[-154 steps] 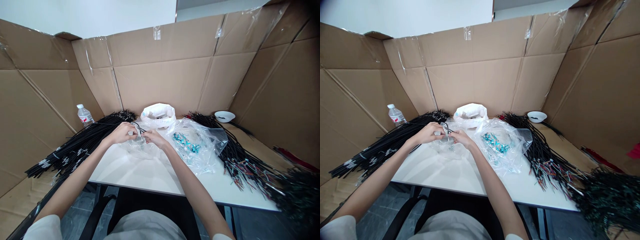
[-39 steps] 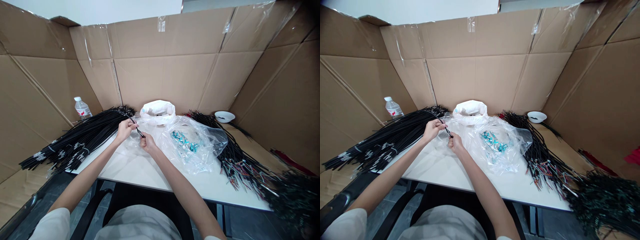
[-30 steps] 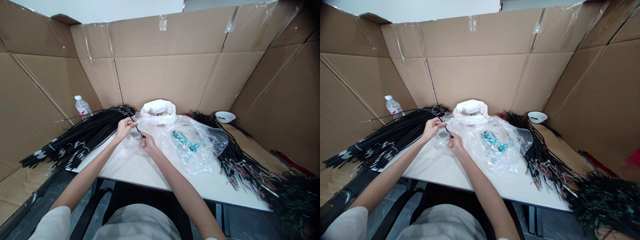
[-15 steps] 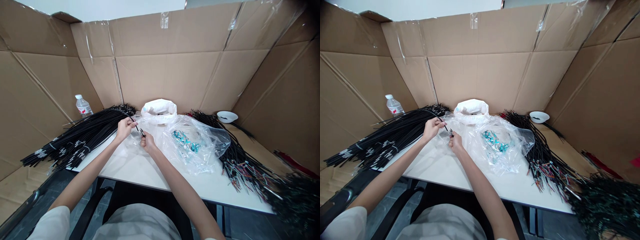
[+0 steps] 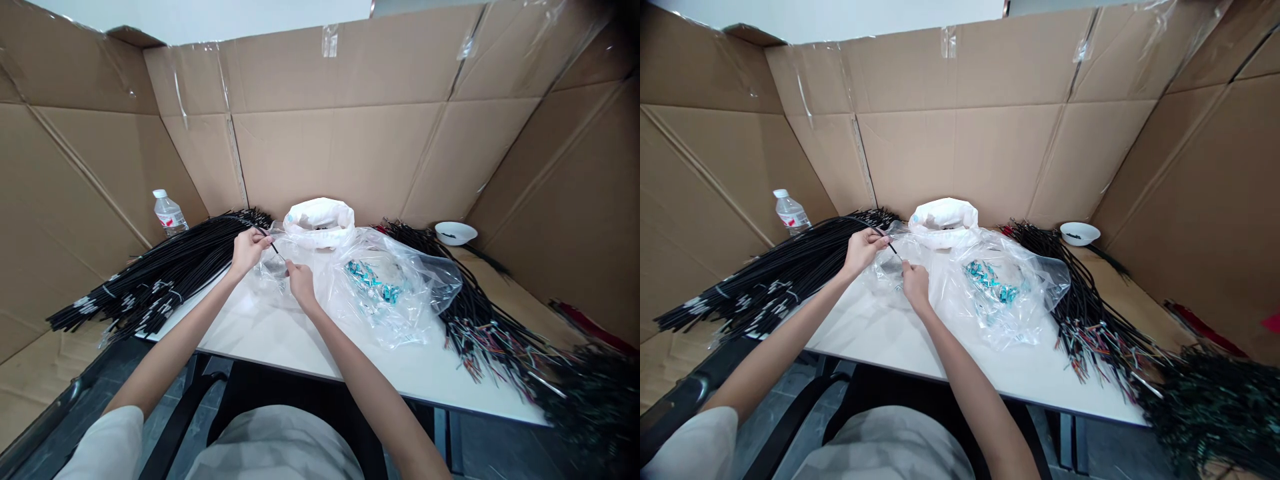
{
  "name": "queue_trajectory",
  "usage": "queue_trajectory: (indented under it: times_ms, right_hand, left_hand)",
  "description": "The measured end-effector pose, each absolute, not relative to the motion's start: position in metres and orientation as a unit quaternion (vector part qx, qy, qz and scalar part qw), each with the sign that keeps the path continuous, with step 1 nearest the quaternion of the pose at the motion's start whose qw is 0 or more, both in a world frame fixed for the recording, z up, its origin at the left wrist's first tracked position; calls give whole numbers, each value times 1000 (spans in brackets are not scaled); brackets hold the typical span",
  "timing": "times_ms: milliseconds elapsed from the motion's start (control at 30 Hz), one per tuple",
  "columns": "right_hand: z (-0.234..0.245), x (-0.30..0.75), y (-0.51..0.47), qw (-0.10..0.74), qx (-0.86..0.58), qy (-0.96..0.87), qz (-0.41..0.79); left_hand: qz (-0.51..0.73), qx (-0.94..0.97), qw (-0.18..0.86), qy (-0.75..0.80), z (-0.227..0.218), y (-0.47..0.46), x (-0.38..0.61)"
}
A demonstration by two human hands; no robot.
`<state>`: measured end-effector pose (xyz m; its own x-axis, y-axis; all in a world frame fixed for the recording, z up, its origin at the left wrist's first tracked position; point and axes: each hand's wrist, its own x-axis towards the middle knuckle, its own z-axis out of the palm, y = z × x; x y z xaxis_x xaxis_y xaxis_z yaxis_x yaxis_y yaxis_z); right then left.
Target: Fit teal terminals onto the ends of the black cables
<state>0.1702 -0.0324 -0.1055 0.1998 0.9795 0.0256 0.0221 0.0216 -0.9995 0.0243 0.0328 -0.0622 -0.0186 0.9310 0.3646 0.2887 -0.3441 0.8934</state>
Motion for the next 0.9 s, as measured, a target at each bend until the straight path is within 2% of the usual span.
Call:
queue_trajectory:
  times_ms: [267, 900]
  right_hand:
    - [-108, 170, -33, 523, -572, -520, 358]
    - [-116, 163, -12, 545, -556, -467, 420]
  left_hand:
    - [550, 611, 297, 485, -66, 31, 27]
    - [569, 605, 307, 464, -76, 28, 37]
